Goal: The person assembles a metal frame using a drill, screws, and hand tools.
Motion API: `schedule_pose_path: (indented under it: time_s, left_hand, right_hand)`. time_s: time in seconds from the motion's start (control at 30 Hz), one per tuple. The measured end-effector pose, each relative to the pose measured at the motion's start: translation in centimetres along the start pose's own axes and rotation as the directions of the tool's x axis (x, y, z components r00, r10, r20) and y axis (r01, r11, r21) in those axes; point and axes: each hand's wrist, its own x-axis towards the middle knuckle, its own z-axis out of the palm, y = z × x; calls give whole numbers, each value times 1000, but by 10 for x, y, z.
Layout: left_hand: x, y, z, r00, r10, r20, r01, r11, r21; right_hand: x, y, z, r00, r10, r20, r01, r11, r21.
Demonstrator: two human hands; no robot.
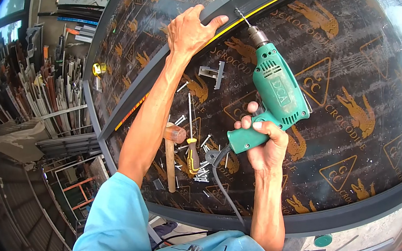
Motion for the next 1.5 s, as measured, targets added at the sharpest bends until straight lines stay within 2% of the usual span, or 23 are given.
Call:
schedule_pose_path:
  time_s: [0.13,0.27,0.33,0.4,0.77,0.83,0.93,1.03,1.13,1.23,1.43,1.5]
  left_hand:
    - [3,-1,-3,996,-38,86,37,999,10]
    - [2,-1,-2,1000,-16,20,16,1000,-1]
    - [5,0,-6,993,-46,106,48,999,-15]
    - [5,0,-6,994,-42,98,43,999,-15]
    - [5,3,-8,993,-58,108,62,998,-33]
    - [4,2,-4,1000,-21,13,22,997,-74]
    - [3,0,-3,1000,2,1,-2,1000,-27]
    - [5,2,-6,997,-39,69,41,999,-22]
    - [5,1,-3,1000,5,5,-4,999,-36]
    - [6,2,-7,993,-50,104,54,998,-37]
    - [7,1,-6,997,-19,76,22,999,-35]
    - [4,0,-5,998,-4,59,6,1000,-30]
  right_hand:
    - [1,-3,-1,999,37,35,-39,996,76]
    - [1,-3,1,999,36,17,-37,996,81]
    - [0,-4,2,999,42,13,-43,996,75]
    - [0,-5,4,999,49,-5,-49,999,-13]
    - [0,-4,5,998,51,-21,-52,998,-19]
    - [1,-4,5,999,47,-24,-47,999,-25]
    - [2,-2,5,999,33,-32,-35,998,-44]
    - [1,-3,6,999,33,-43,-35,998,-60]
    - [1,-7,8,998,57,-30,-58,998,-8]
    - [12,-6,10,996,83,-23,-82,996,26]
    - [12,-6,11,998,55,15,-56,995,81]
    - [8,-6,14,999,37,-35,-35,998,42]
